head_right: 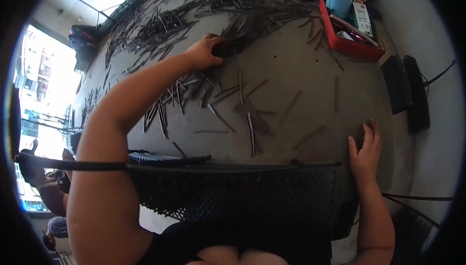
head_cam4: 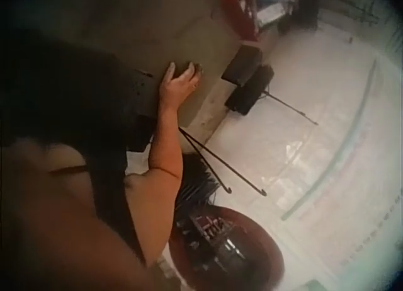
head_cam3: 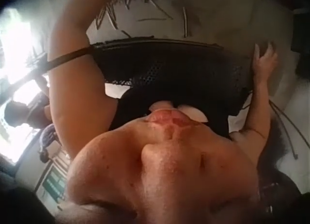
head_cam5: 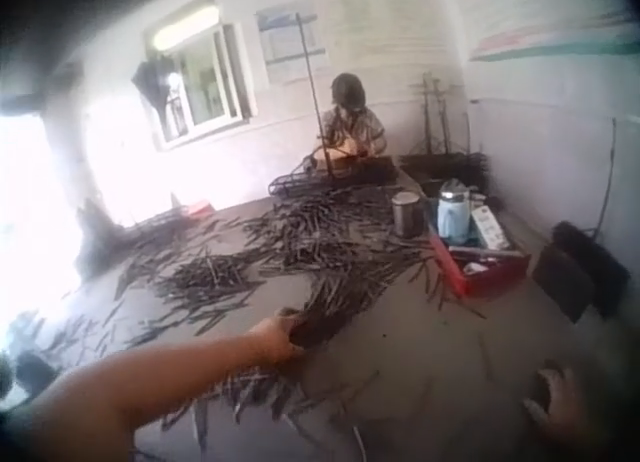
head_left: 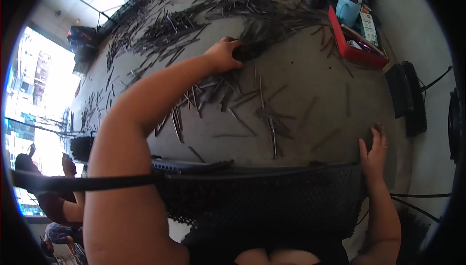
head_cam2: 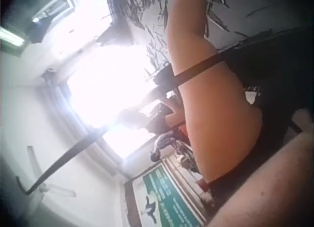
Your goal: Picking up small metal pins and inserting them into a perforated plate at a work station.
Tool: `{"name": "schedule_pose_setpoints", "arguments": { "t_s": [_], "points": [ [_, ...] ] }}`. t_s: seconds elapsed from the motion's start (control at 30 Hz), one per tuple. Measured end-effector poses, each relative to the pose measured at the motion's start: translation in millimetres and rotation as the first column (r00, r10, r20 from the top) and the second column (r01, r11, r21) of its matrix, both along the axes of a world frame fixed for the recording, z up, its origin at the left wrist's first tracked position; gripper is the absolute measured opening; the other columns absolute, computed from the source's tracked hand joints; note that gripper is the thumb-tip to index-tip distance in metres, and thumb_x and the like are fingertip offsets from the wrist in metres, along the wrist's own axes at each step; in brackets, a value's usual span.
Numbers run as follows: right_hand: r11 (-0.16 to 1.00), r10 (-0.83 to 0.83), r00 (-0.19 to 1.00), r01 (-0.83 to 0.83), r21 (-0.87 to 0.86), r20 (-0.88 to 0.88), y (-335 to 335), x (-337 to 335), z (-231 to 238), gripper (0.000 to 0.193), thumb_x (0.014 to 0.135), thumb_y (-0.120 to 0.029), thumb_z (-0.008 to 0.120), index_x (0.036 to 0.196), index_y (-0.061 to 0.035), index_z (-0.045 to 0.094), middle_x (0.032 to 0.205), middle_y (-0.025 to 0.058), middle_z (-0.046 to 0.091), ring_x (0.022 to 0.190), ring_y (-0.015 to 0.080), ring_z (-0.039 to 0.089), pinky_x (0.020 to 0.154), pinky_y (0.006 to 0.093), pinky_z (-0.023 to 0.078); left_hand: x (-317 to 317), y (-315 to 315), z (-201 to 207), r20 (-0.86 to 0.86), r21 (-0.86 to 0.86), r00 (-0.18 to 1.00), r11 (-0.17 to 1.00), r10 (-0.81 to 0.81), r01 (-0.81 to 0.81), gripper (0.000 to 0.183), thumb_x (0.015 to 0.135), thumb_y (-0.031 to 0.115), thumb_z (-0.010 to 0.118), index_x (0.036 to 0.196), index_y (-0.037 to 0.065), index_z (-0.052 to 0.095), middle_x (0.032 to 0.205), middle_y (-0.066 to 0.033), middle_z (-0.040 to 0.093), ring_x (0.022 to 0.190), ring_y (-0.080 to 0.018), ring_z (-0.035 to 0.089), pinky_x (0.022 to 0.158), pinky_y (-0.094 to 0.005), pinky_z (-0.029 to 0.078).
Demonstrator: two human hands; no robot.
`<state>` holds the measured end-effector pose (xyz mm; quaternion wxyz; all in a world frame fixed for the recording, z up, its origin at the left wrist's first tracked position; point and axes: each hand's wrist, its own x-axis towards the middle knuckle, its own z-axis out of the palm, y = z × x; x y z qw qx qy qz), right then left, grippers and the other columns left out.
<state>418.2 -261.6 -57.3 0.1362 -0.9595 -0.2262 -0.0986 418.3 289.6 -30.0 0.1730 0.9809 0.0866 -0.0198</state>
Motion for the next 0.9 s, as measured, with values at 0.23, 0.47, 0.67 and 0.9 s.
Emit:
{"name": "schedule_pose_setpoints", "arguments": {
  "t_s": [0.23, 0.47, 0.67, 0.9],
  "points": [
    [0.995, -0.037, 0.997, 0.031, 0.096, 0.068, 0, 0, 3, 0.056, 0.090, -0.025, 0.068, 0.135, -0.0003, 0.045, 0.144, 0.0226, 0.041, 0.136, 0.0394, 0.039, 0.109, 0.0463, 0.035, -74, -23, 36, -0.020, -0.083, 0.939, 0.937, -0.343, 0.340, 0.084, 0.068, 0.021, 0.077, 0.145, 0.022, 0.042, 0.144, -0.0260, 0.041, 0.132, -0.0400, 0.045, 0.109, -0.0406, 0.041],
    [0.991, -0.026, 0.998, 0.019, 0.133, 0.049, 1, 3, 3, 0.062, 0.089, -0.025, 0.070, 0.138, -0.0010, 0.041, 0.140, 0.0235, 0.044, 0.130, 0.0404, 0.044, 0.108, 0.0453, 0.036, -64, -55, 30, -0.201, 0.090, 0.980, 0.996, 0.013, 0.005, 0.129, 0.057, 0.049, 0.090, 0.152, 0.001, 0.016, 0.142, -0.0321, 0.039, 0.130, -0.0435, 0.045, 0.108, -0.0472, 0.039],
    [0.997, -0.039, 0.999, 0.039, 0.065, 0.003, -5, 3, 0, 0.065, 0.088, -0.027, 0.070, 0.139, -0.0006, 0.039, 0.139, 0.0228, 0.045, 0.129, 0.0391, 0.046, 0.108, 0.0447, 0.037, -37, -77, 52, -0.489, 0.276, 0.870, 0.957, 0.058, 0.091, 0.125, 0.058, 0.044, 0.090, 0.151, -0.002, 0.022, 0.143, -0.0329, 0.038, 0.132, -0.0469, 0.042, 0.108, -0.0459, 0.039],
    [0.994, -0.016, 0.996, 0.007, 0.108, 0.083, 1, 5, 2, 0.067, 0.088, -0.029, 0.070, 0.139, -0.0003, 0.040, 0.137, 0.0224, 0.049, 0.126, 0.0388, 0.048, 0.106, 0.0447, 0.038, 19, -96, 35, -0.323, -0.004, 0.946, 0.999, 0.037, -0.040, 0.143, 0.057, 0.078, 0.075, 0.151, -0.010, 0.013, 0.148, -0.0343, 0.032, 0.140, -0.0453, 0.032, 0.112, -0.0453, 0.034]
  ]
}}
